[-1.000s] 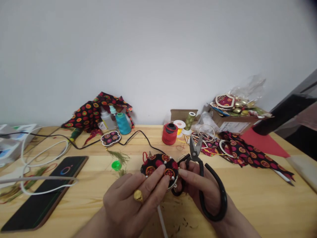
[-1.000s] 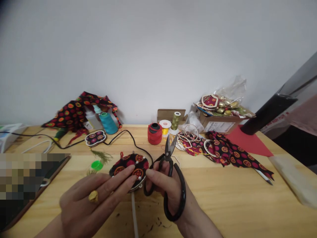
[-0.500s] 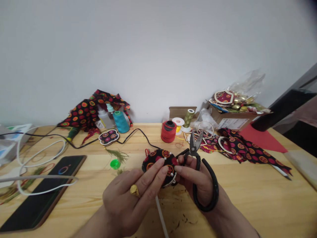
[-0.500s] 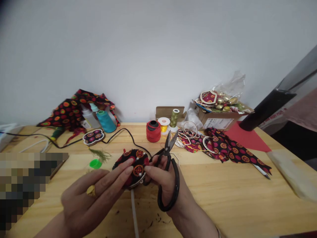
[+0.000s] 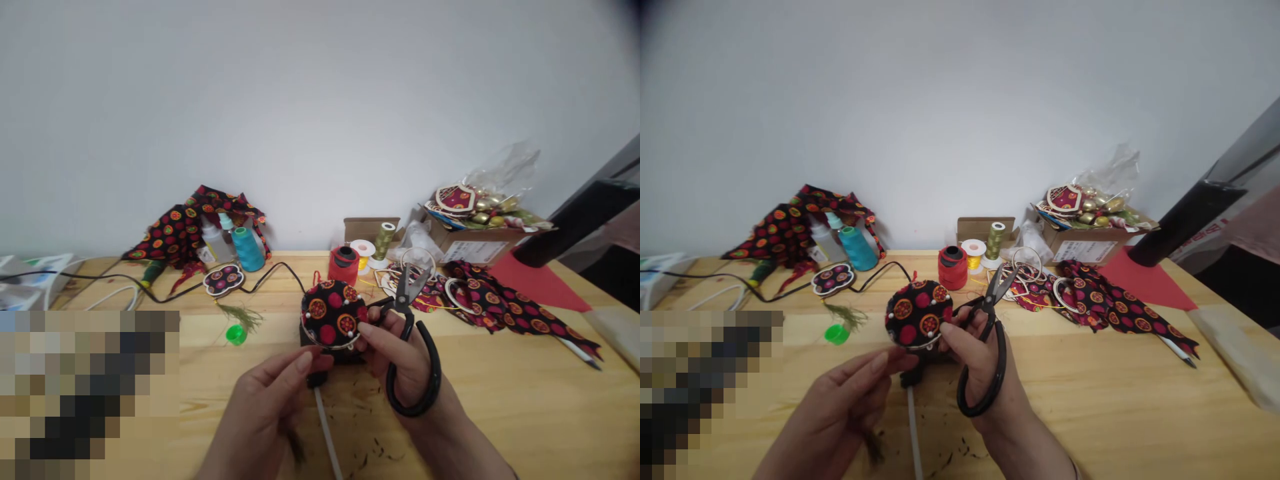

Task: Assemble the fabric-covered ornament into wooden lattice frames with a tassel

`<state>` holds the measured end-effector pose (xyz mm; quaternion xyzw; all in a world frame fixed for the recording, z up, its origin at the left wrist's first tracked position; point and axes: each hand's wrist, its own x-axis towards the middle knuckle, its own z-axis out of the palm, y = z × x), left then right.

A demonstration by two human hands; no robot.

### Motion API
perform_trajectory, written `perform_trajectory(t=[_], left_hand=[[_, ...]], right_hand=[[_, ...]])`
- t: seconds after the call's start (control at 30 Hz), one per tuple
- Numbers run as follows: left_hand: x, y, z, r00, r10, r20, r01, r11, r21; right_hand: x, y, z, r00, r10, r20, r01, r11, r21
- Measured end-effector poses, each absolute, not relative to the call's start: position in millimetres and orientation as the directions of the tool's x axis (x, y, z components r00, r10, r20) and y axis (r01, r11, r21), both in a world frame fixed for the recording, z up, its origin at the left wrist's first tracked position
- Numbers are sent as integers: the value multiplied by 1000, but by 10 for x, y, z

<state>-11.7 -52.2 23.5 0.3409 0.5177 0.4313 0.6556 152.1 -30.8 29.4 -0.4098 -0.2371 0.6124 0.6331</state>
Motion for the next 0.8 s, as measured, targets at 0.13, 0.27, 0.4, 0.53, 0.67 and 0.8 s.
perform_trajectory(t=[0.13,0.27,0.4,0.53,0.67,0.8], left_hand=[[43,-518,292,177,860,-479,-410,506,758],[98,-502,328,203,885,-418,-465,463,755],[115,-497,342,204,892,-403,-483,450,751],[124,-484,349,180,892,-415,-464,449,764],[117,-457,338,185,892,-413,-462,450,764],[102,-434,329,182,889,-420,-465,454,760]], right_hand=[[1478,-300,241,143,974,-175,-594,-56,-802],[1449,-299,212,155,972,-174,-590,-50,-806],[1418,-302,220,162,968,-190,-577,-63,-814],[1397,-311,216,160,967,-196,-570,-71,-818],[1401,-318,188,165,970,-178,-537,-63,-841],[1420,-322,145,154,976,-154,-511,-55,-858]])
